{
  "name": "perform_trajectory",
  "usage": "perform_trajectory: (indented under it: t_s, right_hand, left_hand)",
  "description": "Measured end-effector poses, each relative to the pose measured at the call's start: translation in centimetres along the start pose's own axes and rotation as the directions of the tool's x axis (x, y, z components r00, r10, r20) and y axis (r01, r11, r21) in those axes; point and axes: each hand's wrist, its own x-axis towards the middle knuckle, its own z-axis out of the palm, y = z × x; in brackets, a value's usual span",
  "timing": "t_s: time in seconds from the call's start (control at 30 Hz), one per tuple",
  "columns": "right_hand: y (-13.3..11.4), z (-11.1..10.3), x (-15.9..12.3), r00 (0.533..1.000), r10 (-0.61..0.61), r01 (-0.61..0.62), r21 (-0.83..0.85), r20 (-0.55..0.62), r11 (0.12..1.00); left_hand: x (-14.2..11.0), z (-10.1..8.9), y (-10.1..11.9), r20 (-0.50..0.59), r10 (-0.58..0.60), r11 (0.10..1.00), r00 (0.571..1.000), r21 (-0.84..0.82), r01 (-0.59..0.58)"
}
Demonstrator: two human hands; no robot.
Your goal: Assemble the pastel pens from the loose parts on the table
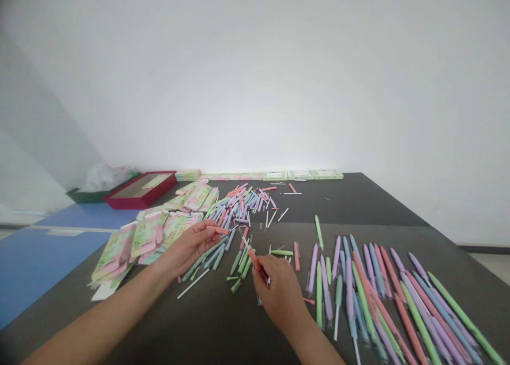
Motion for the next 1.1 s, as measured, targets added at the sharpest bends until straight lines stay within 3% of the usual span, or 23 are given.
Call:
perform_trajectory:
  t_s: [0.13, 0.27, 0.37, 0.5, 0.77, 0.93, 1.1]
  right_hand:
    - [-0.3, 0.0, 0.0, 0.999, -0.028, 0.028, 0.001, 0.046, 1.000]
    - [-0.4, -0.1, -0.1, 0.997, -0.023, 0.023, 0.006, 0.072, 1.000]
    - [-0.2, 0.1, -0.2, 0.998, -0.014, 0.013, 0.022, 0.069, 1.000]
    - [0.0, 0.1, -0.3, 0.999, -0.023, 0.020, 0.053, 0.048, 0.998]
    - [-0.5, -0.7, -0.4, 0.996, -0.088, 0.088, 0.074, 0.006, 0.993]
    - [-0.7, -0.8, -0.3, 0.990, -0.141, 0.139, 0.065, 0.018, 0.988]
    - [-0.8, -0.8, -0.4, 0.983, -0.176, 0.173, 0.061, 0.047, 0.983]
  left_hand:
    - [-0.5, -0.1, 0.2, -0.013, -0.016, 1.000, 1.000, -0.009, 0.016]
    - [-1.1, 0.2, 0.8, -0.049, -0.024, 0.975, 0.999, -0.222, 0.012]
    - [-2.2, 0.9, 1.2, 0.023, -0.026, 0.913, 0.999, -0.407, 0.033]
    - [-3.6, 2.1, 1.4, 0.150, -0.034, 0.863, 0.988, -0.494, 0.105]
    - [-4.2, 3.1, 1.4, 0.187, -0.035, 0.870, 0.982, -0.477, 0.122]
    - [-3.0, 2.1, 0.7, 0.095, 0.075, 0.955, 0.993, -0.294, -0.044]
    - [-2.1, 1.1, 0.3, 0.004, 0.093, 0.981, 0.996, -0.169, -0.091]
